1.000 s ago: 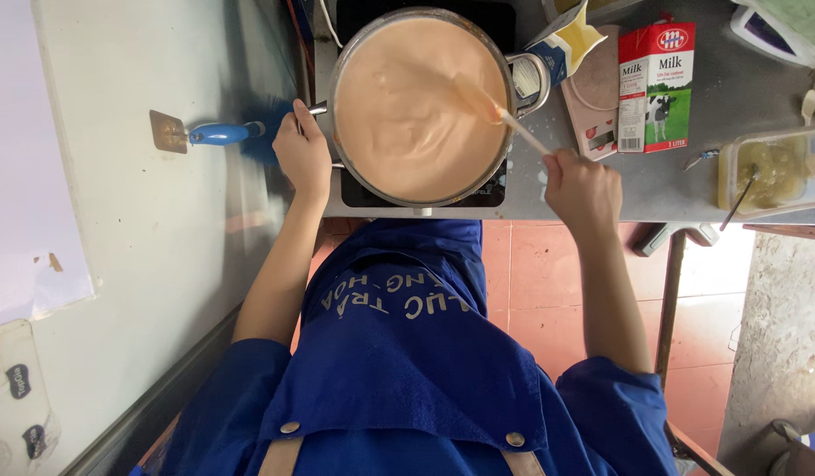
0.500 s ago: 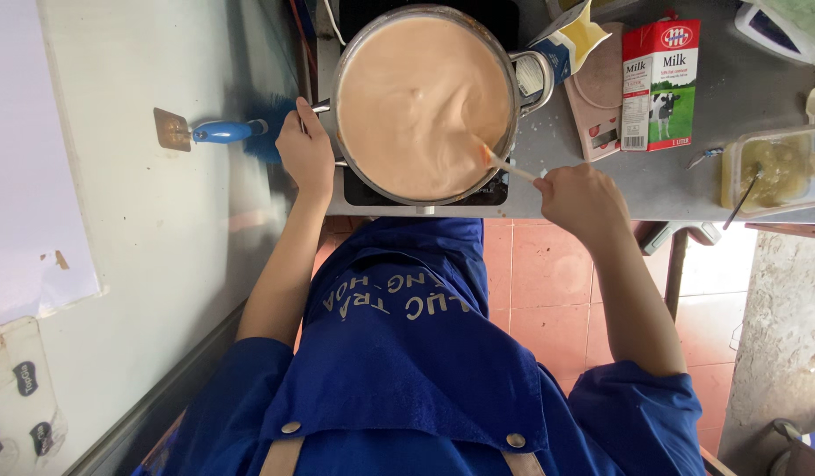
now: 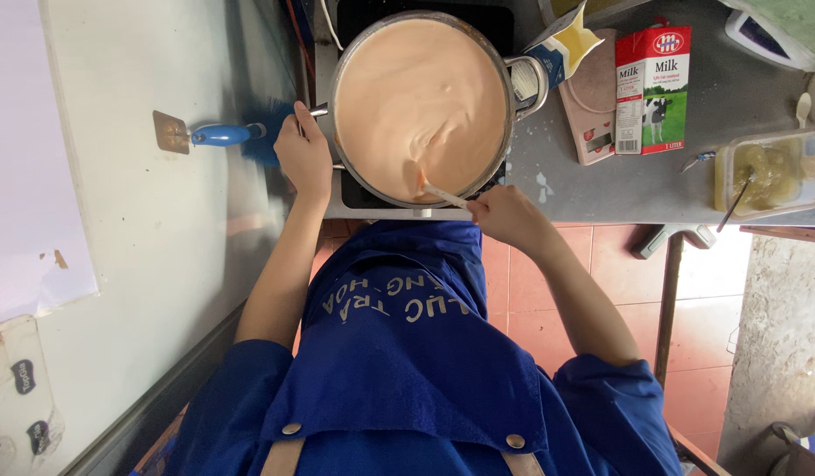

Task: The person stirs a thick pink batter in a large pot on a portable induction cooktop with a spatula, holding the pot handle with the other hand. They then carry empty milk cartons to the trash, rinse a pot at the sink, scoop with a skimmer, and handle styrofoam packaging.

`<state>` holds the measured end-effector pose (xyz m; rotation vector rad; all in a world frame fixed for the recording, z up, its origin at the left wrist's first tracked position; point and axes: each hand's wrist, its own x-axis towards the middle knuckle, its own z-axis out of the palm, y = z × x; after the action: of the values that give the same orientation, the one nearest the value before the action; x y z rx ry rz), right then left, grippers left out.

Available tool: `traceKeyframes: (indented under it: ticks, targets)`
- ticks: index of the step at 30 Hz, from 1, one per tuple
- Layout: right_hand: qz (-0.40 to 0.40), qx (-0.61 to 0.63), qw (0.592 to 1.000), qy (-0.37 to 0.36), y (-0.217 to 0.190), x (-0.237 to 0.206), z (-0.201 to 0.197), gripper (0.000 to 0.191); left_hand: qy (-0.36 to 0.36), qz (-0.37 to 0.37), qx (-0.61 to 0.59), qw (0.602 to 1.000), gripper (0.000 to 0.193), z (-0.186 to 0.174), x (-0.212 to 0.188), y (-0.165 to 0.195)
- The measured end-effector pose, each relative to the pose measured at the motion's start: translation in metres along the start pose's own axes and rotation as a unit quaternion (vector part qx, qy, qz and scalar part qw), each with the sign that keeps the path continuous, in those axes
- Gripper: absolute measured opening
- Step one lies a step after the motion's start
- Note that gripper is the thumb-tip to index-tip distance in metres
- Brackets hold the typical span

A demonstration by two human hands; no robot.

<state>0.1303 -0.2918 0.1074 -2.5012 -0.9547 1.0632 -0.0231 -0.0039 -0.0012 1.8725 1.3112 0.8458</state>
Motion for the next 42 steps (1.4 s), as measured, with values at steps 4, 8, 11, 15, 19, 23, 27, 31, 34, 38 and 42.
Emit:
traceKeyframes:
  ticks: [4, 8, 11, 15, 19, 23, 27, 31, 34, 38, 42]
  targets:
    - [0.084, 0.142, 0.984, -0.067, -0.003, 0.01, 0.005, 0.039, -0.008, -0.01, 0.007, 1.0, 0.056, -0.001, 0.0, 0.0]
    - [0.111, 0.292, 0.944, -0.108, 0.004, 0.007, 0.001, 0.037, -0.006, -0.016, 0.002, 1.0, 0.056, 0.0, 0.0, -0.001]
    - [0.098, 0.323, 0.935, -0.105, 0.012, 0.001, -0.002, 0.036, -0.017, -0.03, 0.005, 0.999, 0.056, 0.0, 0.001, -0.002]
    - [0.096, 0.324, 0.937, -0.086, 0.021, -0.002, -0.005, 0.036, -0.012, -0.017, 0.007, 1.0, 0.056, 0.0, 0.001, -0.004]
    - [0.054, 0.27, 0.961, -0.019, 0.025, -0.007, -0.008, 0.032, 0.005, -0.001, 0.006, 1.0, 0.055, -0.001, 0.002, -0.004]
    - [-0.057, 0.083, 0.979, 0.176, 0.019, -0.023, -0.01, 0.019, -0.009, -0.029, 0.01, 0.999, 0.054, -0.002, 0.001, -0.002]
    - [-0.153, -0.09, 0.944, 0.279, 0.007, -0.042, -0.008, 0.027, -0.005, -0.012, 0.0, 1.0, 0.054, -0.004, 0.001, 0.0]
    - [-0.172, -0.136, 0.931, 0.294, -0.012, -0.044, 0.008, 0.025, 0.0, -0.012, 0.003, 1.0, 0.054, -0.004, 0.0, 0.001]
    - [-0.193, -0.183, 0.916, 0.3, -0.027, -0.029, 0.025, 0.035, 0.005, 0.002, -0.001, 1.0, 0.054, -0.004, 0.0, 0.001]
    - [-0.134, -0.219, 0.924, 0.284, -0.039, -0.012, 0.04, 0.048, -0.007, -0.009, -0.001, 1.0, 0.054, -0.004, -0.001, 0.003]
    - [-0.102, -0.219, 0.922, 0.302, -0.042, -0.023, 0.048, 0.058, -0.011, -0.024, -0.005, 1.0, 0.055, -0.006, -0.001, 0.008]
